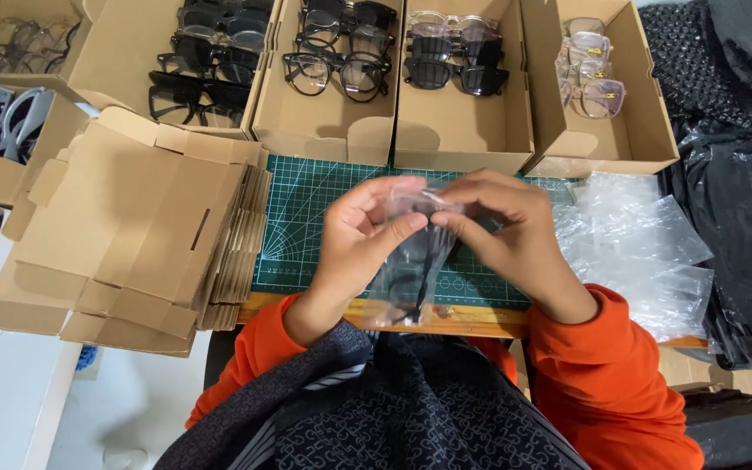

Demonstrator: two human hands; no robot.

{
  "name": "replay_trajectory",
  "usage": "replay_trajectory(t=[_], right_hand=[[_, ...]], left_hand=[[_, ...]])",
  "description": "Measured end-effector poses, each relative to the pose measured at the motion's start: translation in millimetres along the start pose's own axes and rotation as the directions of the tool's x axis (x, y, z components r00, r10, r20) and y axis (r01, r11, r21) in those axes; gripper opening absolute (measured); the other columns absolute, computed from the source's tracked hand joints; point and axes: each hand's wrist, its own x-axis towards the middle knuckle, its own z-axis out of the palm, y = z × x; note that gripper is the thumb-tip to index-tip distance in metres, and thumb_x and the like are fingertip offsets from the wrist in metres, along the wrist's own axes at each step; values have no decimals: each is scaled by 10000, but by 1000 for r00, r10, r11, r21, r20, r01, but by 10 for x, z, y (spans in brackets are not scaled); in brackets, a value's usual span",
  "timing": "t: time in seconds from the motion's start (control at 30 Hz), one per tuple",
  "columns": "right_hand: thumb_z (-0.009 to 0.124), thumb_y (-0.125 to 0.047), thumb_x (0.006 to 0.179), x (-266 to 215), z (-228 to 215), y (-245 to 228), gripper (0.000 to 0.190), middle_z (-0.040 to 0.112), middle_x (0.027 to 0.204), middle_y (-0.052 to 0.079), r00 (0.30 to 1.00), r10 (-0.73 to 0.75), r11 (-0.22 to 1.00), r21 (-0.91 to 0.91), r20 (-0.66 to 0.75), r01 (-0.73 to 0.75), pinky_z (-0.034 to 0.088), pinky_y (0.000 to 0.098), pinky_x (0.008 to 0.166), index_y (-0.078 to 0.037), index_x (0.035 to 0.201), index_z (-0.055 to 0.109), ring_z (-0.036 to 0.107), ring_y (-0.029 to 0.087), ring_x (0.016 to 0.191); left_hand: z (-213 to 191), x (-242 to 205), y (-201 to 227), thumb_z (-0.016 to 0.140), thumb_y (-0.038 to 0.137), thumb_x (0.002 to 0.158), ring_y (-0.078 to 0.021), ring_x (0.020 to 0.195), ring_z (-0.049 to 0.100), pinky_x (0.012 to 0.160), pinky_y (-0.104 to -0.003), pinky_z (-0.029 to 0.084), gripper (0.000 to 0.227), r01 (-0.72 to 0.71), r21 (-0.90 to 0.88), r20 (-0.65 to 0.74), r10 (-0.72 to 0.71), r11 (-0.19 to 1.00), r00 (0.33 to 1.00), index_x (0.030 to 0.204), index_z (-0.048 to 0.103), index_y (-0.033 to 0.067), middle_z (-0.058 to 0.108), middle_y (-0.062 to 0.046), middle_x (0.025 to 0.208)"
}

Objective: The person cleans a pair of eyeglasses with a black cloth, then places them into a small plastic bag. They wrap the bag in bubble wrap and place it into a cardboard box, which is then closed.

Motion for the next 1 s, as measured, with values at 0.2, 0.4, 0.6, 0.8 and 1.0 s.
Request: replay_trajectory(t=[0.2,0.4,0.6,0.8,1.0], right_hand=[[901,86,731,-66,-21,124,591,679,761,180,990,11,1000,10,-140,-9,622,487,830,74,1252,623,704,285,752],[820,56,820,-134,-19,240,199,715,802,113,946,-322,919,-246,-21,307,582,366,704,-69,975,825,670,265,723],[560,100,927,-21,87,49,244,747,1118,175,836,-523,768,-334,167,547,577,496,853,-11,992,768,697,420,1064],[663,67,920,-22,59,-8,222,743,1234,134,846,-490,738,-417,209,531,532,489,895,-52,1075,768,662,423,1200],[677,-30,964,-61,21,15,208,742,1205,131,868,-463,783,-377,179,495,541,491,929,-70,1149,763,668,387,1191]], left_hand=[[-8,-41,-73,825,60,861,-188,919,762,766,-330,678,349,65,13,49,-66,998,997,1178,708,-25,765,-156,1121],[-12,-37,-85,691,-53,909,-145,864,758,691,-274,679,201,48,7,24,-48,999,999,1105,718,-18,757,-130,1102],[-142,34,-251,624,-74,942,-205,911,747,705,-324,696,135,55,-121,-124,-70,991,990,1042,702,-29,713,-156,1167],[-263,66,-423,596,-62,949,-275,996,745,793,-381,695,96,142,-305,-123,-187,942,975,1033,639,-46,667,-198,1256],[-233,55,-317,591,-23,949,-264,984,747,846,-389,676,97,207,-282,-52,-231,937,972,1040,621,-36,655,-221,1232]])
